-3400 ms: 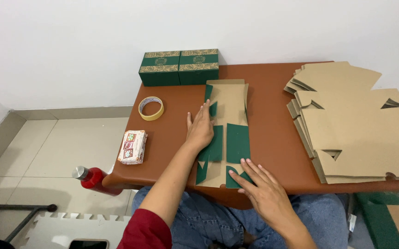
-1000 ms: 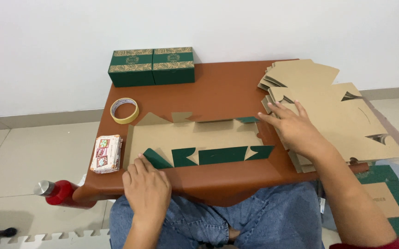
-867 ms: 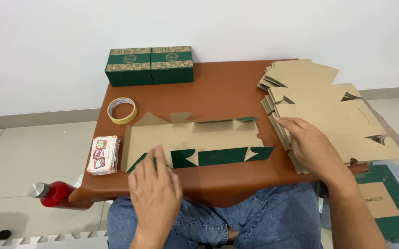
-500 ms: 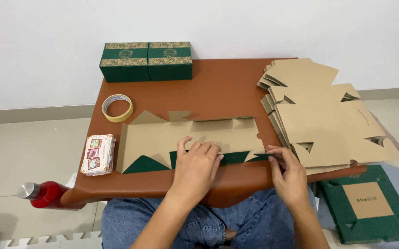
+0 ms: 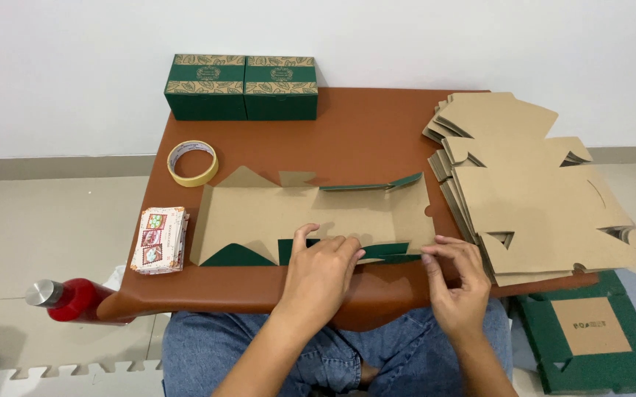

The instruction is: The person folds a flat cardboard piece into a box, places a small packet inside, and closes the lid. They then repeat the process with another flat cardboard piece.

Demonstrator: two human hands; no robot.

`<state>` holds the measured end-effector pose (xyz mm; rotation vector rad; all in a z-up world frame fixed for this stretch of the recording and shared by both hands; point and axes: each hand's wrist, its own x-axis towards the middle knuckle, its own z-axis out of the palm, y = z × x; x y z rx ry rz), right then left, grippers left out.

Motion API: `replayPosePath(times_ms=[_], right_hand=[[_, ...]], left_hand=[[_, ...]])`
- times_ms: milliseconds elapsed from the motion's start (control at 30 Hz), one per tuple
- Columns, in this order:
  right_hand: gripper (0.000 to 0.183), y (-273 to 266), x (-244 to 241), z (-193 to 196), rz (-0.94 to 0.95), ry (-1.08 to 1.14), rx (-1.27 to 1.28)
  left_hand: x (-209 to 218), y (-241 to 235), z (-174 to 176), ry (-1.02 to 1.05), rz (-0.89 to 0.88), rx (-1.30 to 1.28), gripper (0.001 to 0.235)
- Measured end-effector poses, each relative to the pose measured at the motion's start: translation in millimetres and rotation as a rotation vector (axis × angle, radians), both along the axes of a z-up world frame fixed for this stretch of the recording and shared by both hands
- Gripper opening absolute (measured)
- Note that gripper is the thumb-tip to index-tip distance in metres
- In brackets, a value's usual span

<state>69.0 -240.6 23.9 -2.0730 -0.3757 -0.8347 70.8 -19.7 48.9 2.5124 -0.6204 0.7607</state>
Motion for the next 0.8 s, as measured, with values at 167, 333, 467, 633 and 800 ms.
replayPosePath(times_ms=[167,333,467,633,800], right_hand=[[0.010,6,-1,2,-0.023,-0.072,-0.038],[0.009,-5,7,2,0.017,-0.124,-0.101],[0.008,-8,11,2,0.058,-0.100,-0.083],[0.009,-18,14,-10,0.063,-0.088,-0.053],[0.009,-18,16,-16,0.219,0.002,0.140]], left_hand=[[-1,3,5,0.006,-0.019,-0.021,0.013],[1,6,6,0.039,-0.039,-0.013,0.016],[3,8,5,0.028,-0.047,-0.017,0.016],[3,8,4,0.029,-0.050,-0.049,0.015],[5,8,3,-0.019,0.000,0.001,0.013]])
